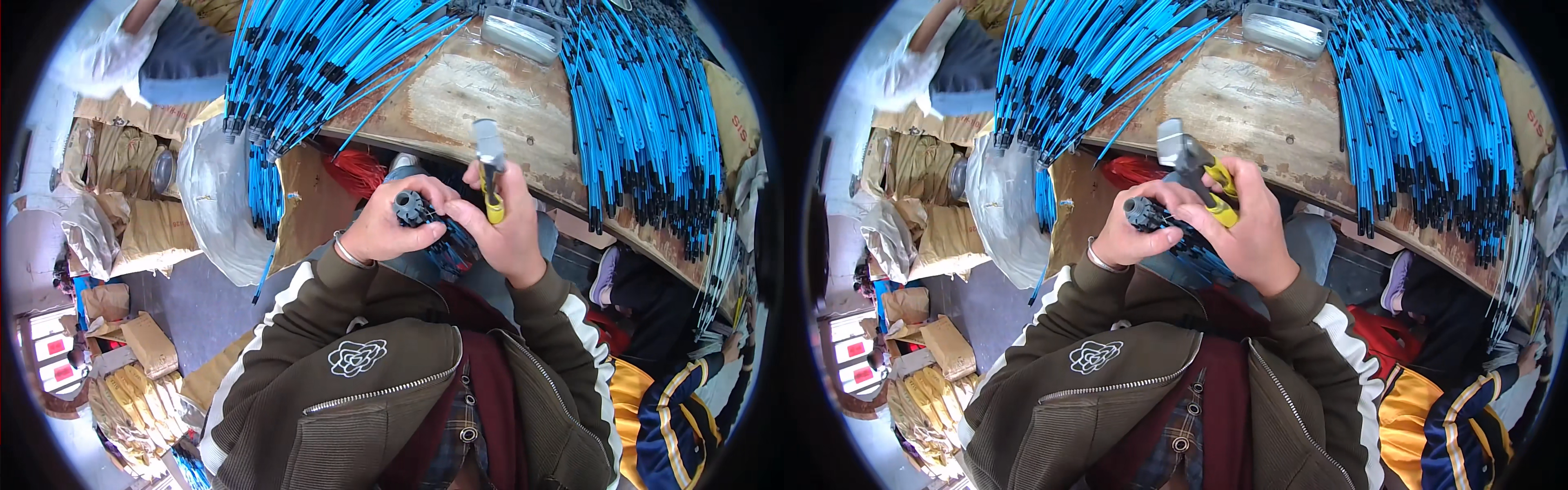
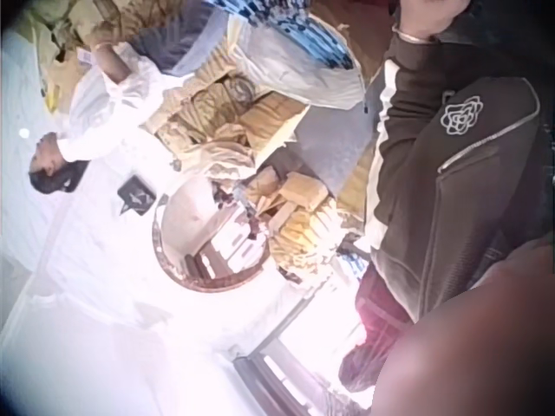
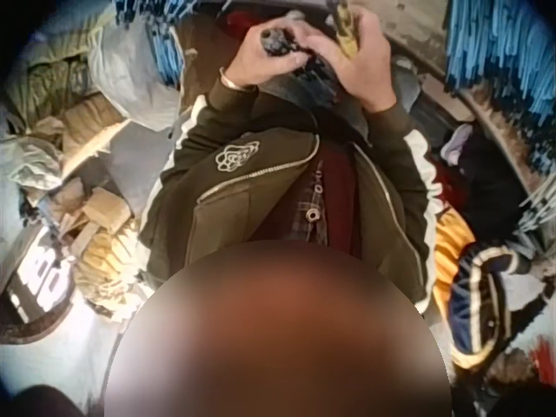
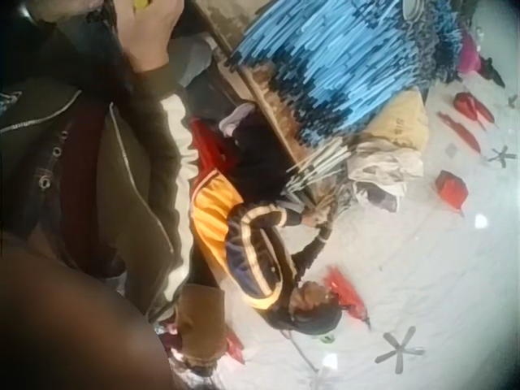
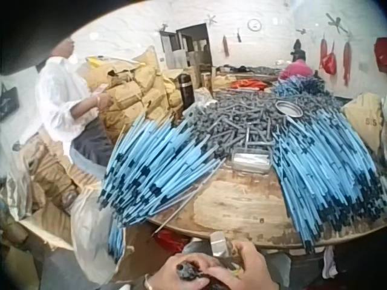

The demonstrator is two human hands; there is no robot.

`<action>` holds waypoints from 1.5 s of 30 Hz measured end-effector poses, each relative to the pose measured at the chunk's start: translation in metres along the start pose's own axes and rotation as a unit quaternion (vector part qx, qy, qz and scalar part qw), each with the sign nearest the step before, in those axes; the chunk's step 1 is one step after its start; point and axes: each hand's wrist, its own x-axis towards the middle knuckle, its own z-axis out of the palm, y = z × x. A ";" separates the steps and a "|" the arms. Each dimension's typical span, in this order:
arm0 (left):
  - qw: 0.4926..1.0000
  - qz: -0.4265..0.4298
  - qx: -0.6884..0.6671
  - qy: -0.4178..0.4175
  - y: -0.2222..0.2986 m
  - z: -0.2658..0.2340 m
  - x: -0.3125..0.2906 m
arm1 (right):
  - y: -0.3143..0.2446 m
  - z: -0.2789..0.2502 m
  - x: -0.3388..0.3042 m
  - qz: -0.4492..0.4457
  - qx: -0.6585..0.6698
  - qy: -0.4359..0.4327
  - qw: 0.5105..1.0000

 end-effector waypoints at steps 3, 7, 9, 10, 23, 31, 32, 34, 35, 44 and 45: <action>0.997 -0.033 -0.072 0.008 -0.003 -0.004 -0.001 | 0.002 -0.010 -0.006 -0.040 0.106 0.009 0.993; 0.998 -0.034 -0.044 0.001 -0.005 -0.010 0.002 | -0.009 -0.030 -0.028 0.145 0.267 -0.072 0.950; 0.997 -0.056 -0.044 0.000 -0.005 -0.010 0.004 | -0.011 -0.033 -0.040 0.186 0.204 -0.074 0.958; 0.997 -0.054 -0.047 -0.001 -0.006 -0.009 0.005 | -0.009 -0.031 -0.045 0.157 0.146 -0.063 0.975; 0.999 -0.022 0.047 -0.001 0.003 -0.004 0.007 | -0.023 -0.053 -0.028 -0.289 -0.607 0.018 0.740; 1.000 -0.026 0.017 0.003 0.010 -0.001 0.007 | -0.040 -0.045 -0.034 -0.206 -0.561 -0.033 0.801; 0.999 -0.026 0.030 0.001 0.010 -0.002 0.008 | -0.042 -0.046 -0.033 -0.206 -0.561 -0.035 0.801; 0.999 -0.027 0.042 -0.001 0.011 -0.002 0.008 | -0.049 -0.048 -0.032 -0.187 -0.521 -0.063 0.831; 0.999 -0.024 0.047 -0.003 0.011 -0.002 0.007 | -0.054 -0.049 -0.031 -0.187 -0.521 -0.064 0.831; 0.991 0.010 0.069 -0.116 0.017 0.001 0.004 | -0.078 -0.091 -0.001 0.215 -0.193 -0.474 0.832; 0.988 0.016 0.065 -0.138 0.015 0.003 0.006 | -0.062 -0.092 -0.009 0.334 -0.044 -0.485 0.807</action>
